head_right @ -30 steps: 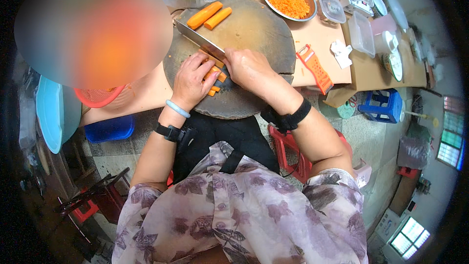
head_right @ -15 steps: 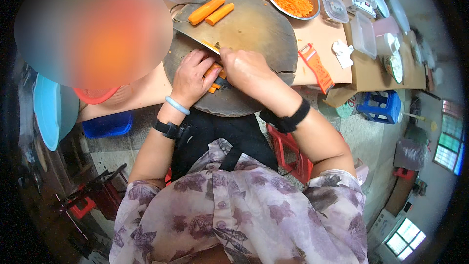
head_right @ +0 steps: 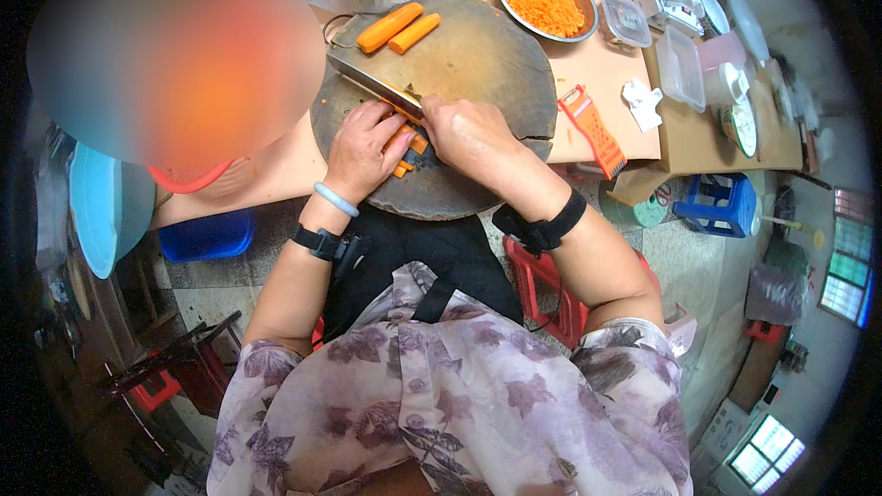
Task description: Cutting carrots into small pieces on a wooden chopping board.
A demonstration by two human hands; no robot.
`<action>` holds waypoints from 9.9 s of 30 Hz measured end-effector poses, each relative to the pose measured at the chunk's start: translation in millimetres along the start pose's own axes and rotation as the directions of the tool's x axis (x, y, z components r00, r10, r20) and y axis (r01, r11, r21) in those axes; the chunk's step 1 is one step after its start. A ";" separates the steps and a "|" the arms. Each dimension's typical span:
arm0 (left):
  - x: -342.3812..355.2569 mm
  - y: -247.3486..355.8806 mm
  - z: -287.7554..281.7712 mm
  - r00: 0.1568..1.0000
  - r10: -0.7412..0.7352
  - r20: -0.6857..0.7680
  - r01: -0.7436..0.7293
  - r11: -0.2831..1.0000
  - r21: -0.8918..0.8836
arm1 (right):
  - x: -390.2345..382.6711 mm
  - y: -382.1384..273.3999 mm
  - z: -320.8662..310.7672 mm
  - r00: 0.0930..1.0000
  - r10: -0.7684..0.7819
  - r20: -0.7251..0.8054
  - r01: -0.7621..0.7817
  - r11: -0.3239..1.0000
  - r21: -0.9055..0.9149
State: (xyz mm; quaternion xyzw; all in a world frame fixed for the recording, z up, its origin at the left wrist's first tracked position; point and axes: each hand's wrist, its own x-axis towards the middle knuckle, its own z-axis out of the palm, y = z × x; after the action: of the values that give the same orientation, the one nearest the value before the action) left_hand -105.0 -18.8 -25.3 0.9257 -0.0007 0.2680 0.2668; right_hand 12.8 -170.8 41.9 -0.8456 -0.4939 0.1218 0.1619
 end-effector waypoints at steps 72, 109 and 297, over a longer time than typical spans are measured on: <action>-25.1 15.3 -4.9 0.998 -0.004 0.058 0.003 1.000 0.018 | -37.7 -11.9 6.4 0.998 0.054 0.028 -0.052 0.997 -0.052; -31.0 12.9 1.9 0.999 0.029 -0.030 -0.029 0.999 0.015 | -28.4 -14.3 14.5 0.997 0.045 -0.062 -0.046 0.999 -0.020; -58.2 8.9 -6.3 0.994 0.001 -0.108 -0.008 0.998 -0.064 | -22.4 -21.9 31.8 0.997 0.019 -0.074 -0.011 0.994 0.105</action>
State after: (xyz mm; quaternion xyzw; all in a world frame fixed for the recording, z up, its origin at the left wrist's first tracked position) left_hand -159.2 -31.6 -45.3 0.9009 0.0030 0.3179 0.2953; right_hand -27.1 -175.4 22.3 -0.8437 -0.4740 0.1168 0.2231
